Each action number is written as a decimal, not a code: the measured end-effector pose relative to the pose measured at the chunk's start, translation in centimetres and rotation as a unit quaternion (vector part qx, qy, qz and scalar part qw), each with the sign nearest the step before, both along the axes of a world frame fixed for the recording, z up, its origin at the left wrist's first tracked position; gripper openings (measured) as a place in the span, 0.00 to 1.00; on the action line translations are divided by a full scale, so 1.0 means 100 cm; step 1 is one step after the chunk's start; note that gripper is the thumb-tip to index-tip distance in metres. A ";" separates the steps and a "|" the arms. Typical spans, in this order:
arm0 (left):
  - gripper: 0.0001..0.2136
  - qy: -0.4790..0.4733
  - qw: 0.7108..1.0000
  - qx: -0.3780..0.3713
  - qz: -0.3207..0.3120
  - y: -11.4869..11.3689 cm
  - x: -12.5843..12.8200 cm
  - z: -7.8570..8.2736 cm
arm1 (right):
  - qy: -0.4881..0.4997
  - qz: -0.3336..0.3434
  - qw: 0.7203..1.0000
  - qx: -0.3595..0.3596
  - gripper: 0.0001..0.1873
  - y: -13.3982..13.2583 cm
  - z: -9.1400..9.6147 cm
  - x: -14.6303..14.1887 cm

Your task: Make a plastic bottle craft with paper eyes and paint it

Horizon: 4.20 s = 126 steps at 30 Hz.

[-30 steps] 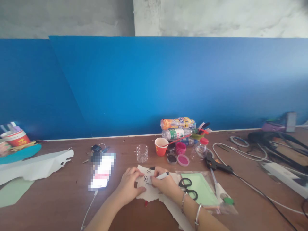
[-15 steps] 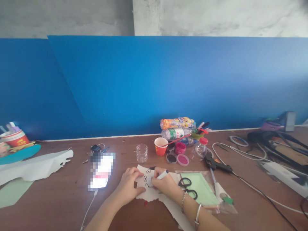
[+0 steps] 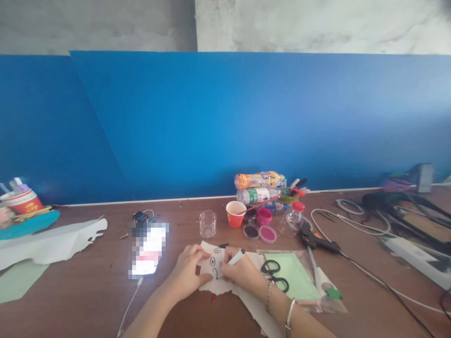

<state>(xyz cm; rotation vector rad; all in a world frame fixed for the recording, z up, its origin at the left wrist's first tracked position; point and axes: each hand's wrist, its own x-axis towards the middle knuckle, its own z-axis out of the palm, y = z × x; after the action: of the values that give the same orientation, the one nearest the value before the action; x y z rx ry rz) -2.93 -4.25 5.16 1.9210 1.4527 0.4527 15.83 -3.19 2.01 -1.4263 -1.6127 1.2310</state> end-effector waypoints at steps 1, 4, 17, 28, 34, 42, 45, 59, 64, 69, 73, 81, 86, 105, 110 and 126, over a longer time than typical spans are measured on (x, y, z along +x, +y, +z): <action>0.19 0.001 1.000 -0.002 -0.001 0.000 0.000 0.000 | 0.000 0.001 1.000 -0.002 0.09 0.000 0.000 0.000; 0.19 0.003 1.000 -0.005 -0.002 0.000 0.000 0.000 | -0.002 0.003 1.000 -0.007 0.10 -0.001 0.001 -0.001; 0.19 0.005 1.000 0.006 -0.006 0.001 -0.001 -0.003 | -0.007 0.001 1.000 -0.003 0.09 -0.001 0.003 -0.003; 0.19 0.001 1.000 0.004 -0.003 0.001 -0.002 -0.005 | -0.027 -0.013 0.999 0.024 0.08 0.000 0.006 -0.004; 0.19 0.000 1.000 0.000 -0.002 0.000 -0.002 -0.004 | -0.040 -0.025 0.998 0.046 0.09 0.000 0.008 -0.004; 0.19 0.005 1.000 -0.001 0.002 0.001 -0.002 -0.005 | -0.043 -0.038 0.997 0.048 0.09 0.001 0.006 -0.004; 0.19 0.006 1.000 0.003 0.000 0.001 -0.002 -0.005 | -0.044 -0.046 0.997 0.049 0.08 0.002 0.004 -0.004; 0.19 0.014 1.000 -0.001 -0.001 -0.001 0.000 0.002 | 0.020 -0.051 0.999 -0.005 0.08 0.006 0.001 -0.001; 0.19 0.019 1.000 0.006 -0.009 0.000 0.000 0.003 | 0.039 -0.026 0.999 -0.024 0.07 0.006 -0.002 0.000; 0.19 0.019 1.000 0.009 -0.006 0.000 0.000 0.003 | 0.027 -0.016 0.999 -0.008 0.08 0.002 0.001 -0.001; 0.18 0.020 1.000 0.007 -0.008 0.000 0.000 0.003 | 0.018 -0.010 1.000 0.000 0.08 0.001 0.003 -0.001; 0.19 0.018 1.000 0.005 -0.006 0.001 -0.001 0.002 | -0.005 -0.015 1.000 0.024 0.10 0.001 0.001 -0.001; 0.19 0.014 1.000 0.010 0.000 0.001 -0.001 -0.003 | -0.014 -0.021 0.999 0.032 0.09 0.001 0.001 -0.001; 0.18 0.010 1.000 -0.002 0.001 0.000 0.001 0.003 | -0.017 -0.014 1.000 0.005 0.09 -0.001 0.005 -0.002; 0.18 0.007 1.000 0.000 -0.002 0.000 0.000 0.002 | -0.015 -0.022 0.999 0.023 0.09 0.000 0.004 -0.003; 0.19 0.012 1.000 0.000 -0.005 0.001 -0.002 -0.004 | -0.012 -0.023 1.000 -0.005 0.09 0.000 0.006 -0.003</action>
<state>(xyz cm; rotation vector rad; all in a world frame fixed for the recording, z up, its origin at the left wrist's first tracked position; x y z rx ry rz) -3.12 -4.10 4.80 1.9396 1.4583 0.4265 15.53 -3.23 2.60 -1.4816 -1.5819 1.2018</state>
